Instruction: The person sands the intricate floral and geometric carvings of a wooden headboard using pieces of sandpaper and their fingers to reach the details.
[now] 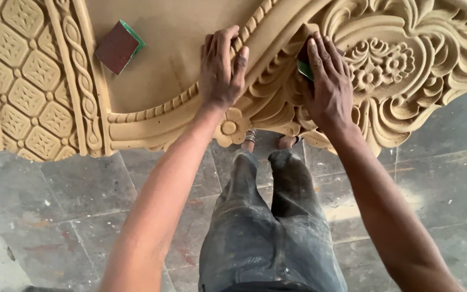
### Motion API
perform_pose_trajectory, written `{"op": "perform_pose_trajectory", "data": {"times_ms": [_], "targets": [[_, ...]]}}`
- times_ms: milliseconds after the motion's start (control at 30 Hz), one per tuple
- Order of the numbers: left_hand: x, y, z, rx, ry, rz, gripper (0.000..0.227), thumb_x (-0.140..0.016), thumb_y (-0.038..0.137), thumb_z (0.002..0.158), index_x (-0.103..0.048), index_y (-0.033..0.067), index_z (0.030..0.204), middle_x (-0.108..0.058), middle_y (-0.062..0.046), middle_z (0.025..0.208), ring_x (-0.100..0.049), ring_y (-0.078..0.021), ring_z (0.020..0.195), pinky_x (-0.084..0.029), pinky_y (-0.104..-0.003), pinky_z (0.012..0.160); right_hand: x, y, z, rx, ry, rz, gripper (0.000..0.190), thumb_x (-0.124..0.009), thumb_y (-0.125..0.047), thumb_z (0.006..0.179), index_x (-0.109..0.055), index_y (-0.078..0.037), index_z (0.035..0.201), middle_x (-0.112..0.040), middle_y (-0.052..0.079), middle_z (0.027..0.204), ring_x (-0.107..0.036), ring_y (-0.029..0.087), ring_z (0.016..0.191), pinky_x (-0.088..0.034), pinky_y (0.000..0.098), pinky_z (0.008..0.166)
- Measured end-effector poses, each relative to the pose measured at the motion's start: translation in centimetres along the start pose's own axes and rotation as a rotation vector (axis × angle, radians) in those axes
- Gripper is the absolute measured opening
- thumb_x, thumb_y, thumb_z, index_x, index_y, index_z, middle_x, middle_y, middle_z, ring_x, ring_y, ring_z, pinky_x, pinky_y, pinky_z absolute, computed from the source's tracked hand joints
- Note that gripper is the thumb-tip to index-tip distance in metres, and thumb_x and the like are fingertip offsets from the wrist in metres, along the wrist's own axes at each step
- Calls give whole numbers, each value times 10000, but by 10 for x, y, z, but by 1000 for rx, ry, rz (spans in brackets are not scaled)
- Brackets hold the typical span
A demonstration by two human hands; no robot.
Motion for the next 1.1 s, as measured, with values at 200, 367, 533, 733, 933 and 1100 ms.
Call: {"op": "perform_pose_trajectory", "data": {"times_ms": [200, 367, 533, 733, 933, 1100], "targets": [[-12, -17, -3, 18, -5, 7, 377, -498, 369, 1108, -537, 80, 1347, -659, -122, 1199, -600, -300, 1164, -464, -465, 1070, -44, -39, 11, -178, -116, 11, 472, -600, -116, 1078, -510, -119, 1541, -453, 136, 1597, -388, 280, 1501, -297, 429, 1290], [-8, -23, -5, 93, 89, -273, 402, -471, 399, 1125, -536, 86, 1368, -672, -109, 1132, -670, -226, 1016, -579, -396, 943, -41, -99, -18, 403, -245, -255, 531, -530, -20, 1060, -456, -59, 1585, -300, 140, 1682, -234, 252, 1588, -165, 405, 1316], [-6, -25, -10, 83, 83, -270, 398, -447, 388, 1159, -515, 71, 1389, -666, -93, 1105, -667, -187, 966, -577, -369, 915, 13, -49, 28, 336, -688, 56, 605, -430, -28, 959, -521, -318, 1482, -320, -48, 1651, -213, 191, 1548, -147, 372, 1259], [-10, -23, -10, 80, 112, -302, 386, -442, 382, 1158, -521, 68, 1368, -655, -62, 1043, -650, -166, 880, -576, -344, 858, 21, 5, 62, 317, -443, 856, 537, -301, -77, 1173, -582, -442, 1449, -499, -140, 1678, -455, 73, 1568, -392, 274, 1303], [-7, -23, -7, 106, 82, -299, 413, -421, 387, 1139, -528, 48, 1349, -663, -78, 1060, -658, -135, 848, -574, -336, 816, -18, -67, 3, 720, -604, -256, 744, -491, 65, 905, -386, -298, 1546, -279, -35, 1671, -174, 208, 1558, -197, 383, 1275], [-6, -23, -8, 59, 102, -270, 382, -445, 362, 1146, -529, 44, 1341, -658, -71, 1024, -643, -167, 888, -556, -357, 865, 4, -28, 32, 812, -647, -62, 673, -565, -39, 960, -366, -246, 1569, -310, 3, 1673, -208, 204, 1577, -190, 432, 1315]]}}
Point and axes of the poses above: each hand's wrist, its own z-axis towards the middle knuckle, its own x-axis out of the back of the hand, y = z × x, the point moved 2 cm from there along z, towards the middle knuckle
